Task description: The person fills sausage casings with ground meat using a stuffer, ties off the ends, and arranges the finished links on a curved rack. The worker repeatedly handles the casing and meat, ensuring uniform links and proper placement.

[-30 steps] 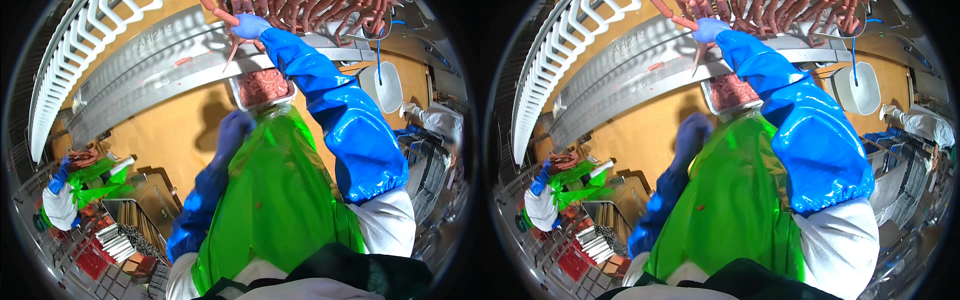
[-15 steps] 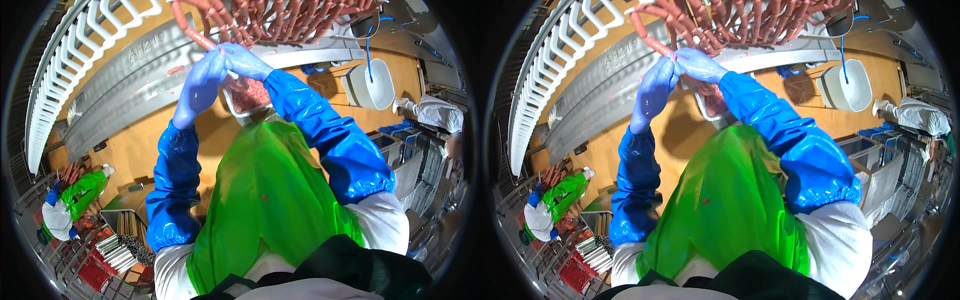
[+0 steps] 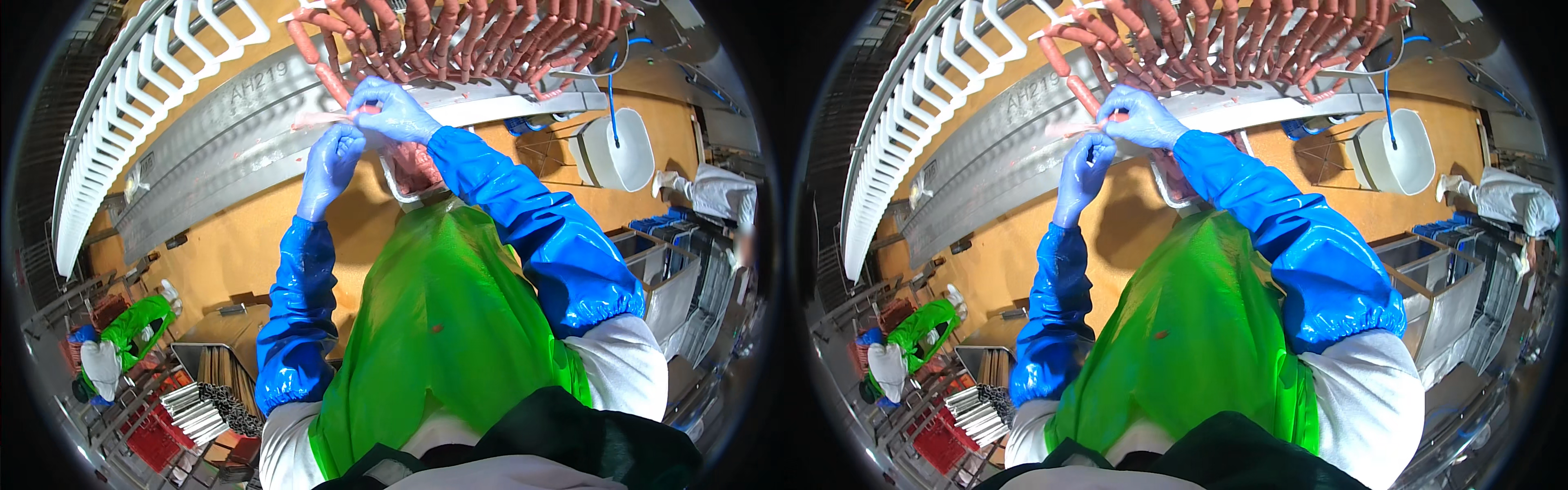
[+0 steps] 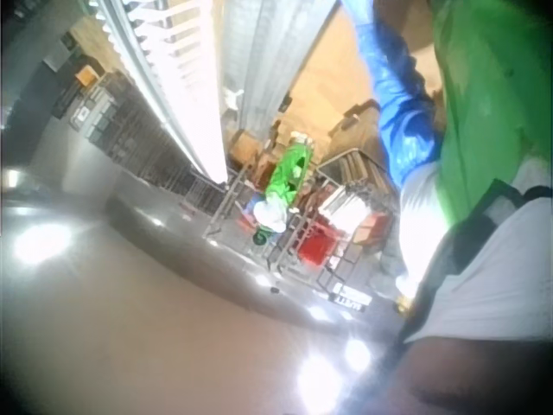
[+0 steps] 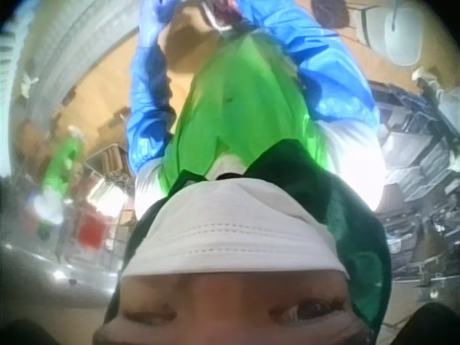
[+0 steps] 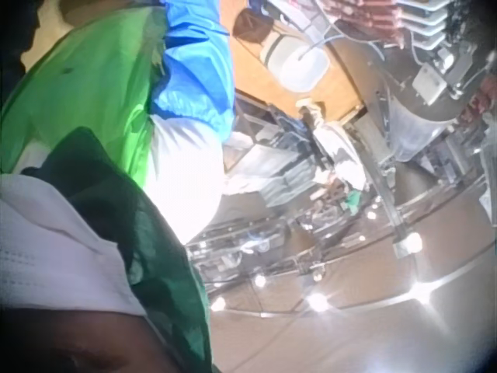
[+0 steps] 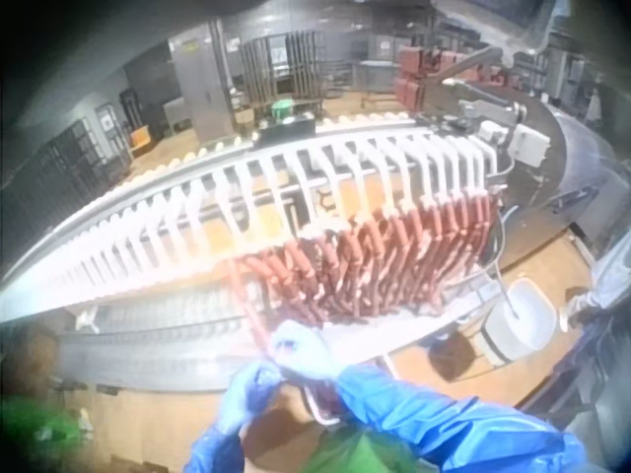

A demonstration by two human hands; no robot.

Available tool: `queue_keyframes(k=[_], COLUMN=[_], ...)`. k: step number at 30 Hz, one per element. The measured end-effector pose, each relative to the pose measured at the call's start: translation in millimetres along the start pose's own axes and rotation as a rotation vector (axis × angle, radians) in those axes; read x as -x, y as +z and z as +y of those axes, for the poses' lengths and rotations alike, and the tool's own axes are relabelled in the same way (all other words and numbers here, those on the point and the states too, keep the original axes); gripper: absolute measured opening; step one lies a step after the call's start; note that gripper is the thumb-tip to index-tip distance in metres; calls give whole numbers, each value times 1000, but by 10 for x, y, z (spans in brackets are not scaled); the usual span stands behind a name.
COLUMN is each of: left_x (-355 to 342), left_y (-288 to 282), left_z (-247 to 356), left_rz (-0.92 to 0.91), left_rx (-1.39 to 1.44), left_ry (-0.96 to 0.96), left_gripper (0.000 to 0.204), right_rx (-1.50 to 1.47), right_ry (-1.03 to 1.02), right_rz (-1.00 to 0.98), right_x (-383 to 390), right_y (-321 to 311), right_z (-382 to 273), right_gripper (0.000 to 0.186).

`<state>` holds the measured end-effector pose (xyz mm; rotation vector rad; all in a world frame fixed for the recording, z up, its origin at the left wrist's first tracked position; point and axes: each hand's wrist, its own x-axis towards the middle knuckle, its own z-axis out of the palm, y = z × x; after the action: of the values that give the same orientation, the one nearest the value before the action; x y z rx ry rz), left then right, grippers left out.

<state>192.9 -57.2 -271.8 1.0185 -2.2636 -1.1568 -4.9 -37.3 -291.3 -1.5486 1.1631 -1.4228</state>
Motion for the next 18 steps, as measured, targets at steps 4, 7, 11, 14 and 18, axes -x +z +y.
queue_keyframes(k=[4,7,11,14,18], left_x=[-133,-221,-173,-136,268], left_y=[-67,-157,-166,-143,926], left_z=[37,-148,-837,-529,-678], left_rz=[23,111,7,-94,69], left_rx=[-72,56,116,501,299], left_ry=[-108,-204,-333,-307,-32], left_gripper=[24,28,23,21,22], right_rx=[168,-205,253,-335,-4], right_ry=[159,524,308,351,622], right_rz=[-288,-381,-212,-231,-422], right_x=[-226,-279,29,-146,-561], right_y=[54,15,274,362,285], right_z=[-12,-174,708,132,-262], right_gripper=[21,29,53,48,41])
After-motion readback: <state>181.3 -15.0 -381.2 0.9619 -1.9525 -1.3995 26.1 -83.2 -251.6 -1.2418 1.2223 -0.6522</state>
